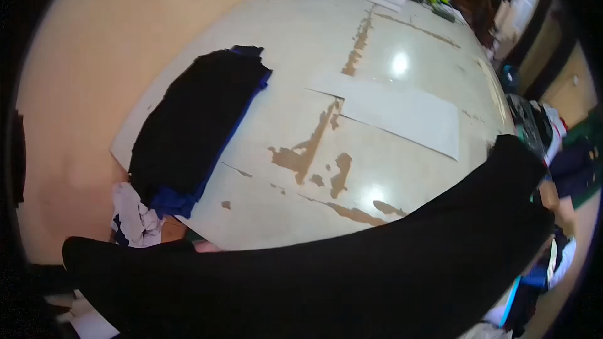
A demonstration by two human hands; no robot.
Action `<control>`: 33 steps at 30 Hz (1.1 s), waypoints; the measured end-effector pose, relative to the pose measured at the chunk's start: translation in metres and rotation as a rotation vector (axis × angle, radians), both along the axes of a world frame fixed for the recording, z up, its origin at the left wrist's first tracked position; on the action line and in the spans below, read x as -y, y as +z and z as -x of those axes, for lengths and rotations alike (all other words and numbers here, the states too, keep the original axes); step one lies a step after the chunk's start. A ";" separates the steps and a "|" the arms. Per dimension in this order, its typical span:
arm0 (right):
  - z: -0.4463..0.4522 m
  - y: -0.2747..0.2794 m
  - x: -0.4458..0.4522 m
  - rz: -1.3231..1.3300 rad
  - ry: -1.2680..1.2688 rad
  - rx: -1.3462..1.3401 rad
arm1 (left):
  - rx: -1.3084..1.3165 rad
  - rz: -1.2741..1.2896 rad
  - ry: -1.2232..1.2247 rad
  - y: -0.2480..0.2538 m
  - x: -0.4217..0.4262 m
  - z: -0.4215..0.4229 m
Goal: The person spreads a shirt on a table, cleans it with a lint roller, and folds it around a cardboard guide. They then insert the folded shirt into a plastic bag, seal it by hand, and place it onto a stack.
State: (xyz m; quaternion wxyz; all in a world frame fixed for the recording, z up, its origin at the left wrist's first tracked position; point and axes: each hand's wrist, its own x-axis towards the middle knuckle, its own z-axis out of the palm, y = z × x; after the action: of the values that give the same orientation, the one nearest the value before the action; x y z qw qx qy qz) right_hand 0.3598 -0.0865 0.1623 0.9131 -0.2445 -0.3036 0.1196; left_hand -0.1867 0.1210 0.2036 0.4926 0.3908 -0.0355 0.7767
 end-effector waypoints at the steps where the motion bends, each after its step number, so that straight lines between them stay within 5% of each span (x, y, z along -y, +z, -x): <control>1: -0.003 0.002 0.031 0.011 -0.085 0.008 | -0.010 0.034 -0.063 0.002 -0.002 -0.019; 11: -0.031 0.004 0.201 0.128 -0.526 -0.079 | -0.071 0.397 -0.606 0.011 -0.006 -0.207; 14: -0.070 0.017 0.197 0.207 -0.605 -0.222 | -0.079 0.193 -0.711 -0.004 -0.050 -0.244; 15: -0.077 0.024 0.188 0.230 -0.665 -0.297 | -0.054 0.101 -0.937 -0.002 -0.061 -0.248; 16: -0.091 0.019 0.198 0.102 -0.154 0.031 | -0.080 0.080 -0.839 0.000 -0.064 -0.249; 17: -0.097 0.016 0.209 0.103 -0.167 0.032 | -0.105 0.059 -0.737 0.005 -0.066 -0.249; 18: -0.079 0.032 0.194 0.081 -0.243 0.017 | -0.045 -0.031 -1.053 0.018 -0.064 -0.248; 19: -0.071 0.039 0.188 0.054 -0.314 0.003 | -0.085 0.003 -0.768 0.006 -0.077 -0.232; 21: -0.067 0.027 0.203 0.038 -0.108 0.120 | -0.469 0.098 0.557 -0.006 -0.044 -0.242; 23: -0.047 0.006 0.211 0.114 -0.080 0.094 | -0.372 0.123 -0.622 -0.009 -0.026 -0.205; 24: -0.038 -0.008 0.216 0.112 -0.067 0.097 | -0.353 0.071 -0.289 -0.057 -0.044 -0.179; 26: -0.025 -0.042 0.225 0.666 -0.175 -0.153 | -0.335 0.153 -0.370 -0.089 -0.017 -0.166; 27: -0.018 -0.061 0.233 0.943 -0.233 -0.277 | -0.473 0.423 -0.376 -0.121 -0.005 -0.141; 28: -0.020 -0.082 0.244 1.250 -0.087 -0.252 | -0.608 0.695 -0.379 -0.145 0.004 -0.120; 29: -0.023 -0.102 0.255 1.546 0.103 -0.160 | -0.978 0.885 -0.115 -0.140 0.033 -0.136; 30: -0.019 -0.118 0.260 1.662 0.091 -0.052 | -1.345 0.948 -0.316 -0.166 0.027 -0.113; 33: -0.027 -0.137 0.242 1.808 -0.220 0.336 | -1.613 0.796 -0.016 -0.191 0.027 -0.121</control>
State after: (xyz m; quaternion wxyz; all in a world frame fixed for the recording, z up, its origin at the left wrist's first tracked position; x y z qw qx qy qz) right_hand 0.3872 -0.3286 0.0250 0.3252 -0.9056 -0.1983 0.1866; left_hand -0.0658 0.0935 0.0129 0.4722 0.6174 0.5903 0.2177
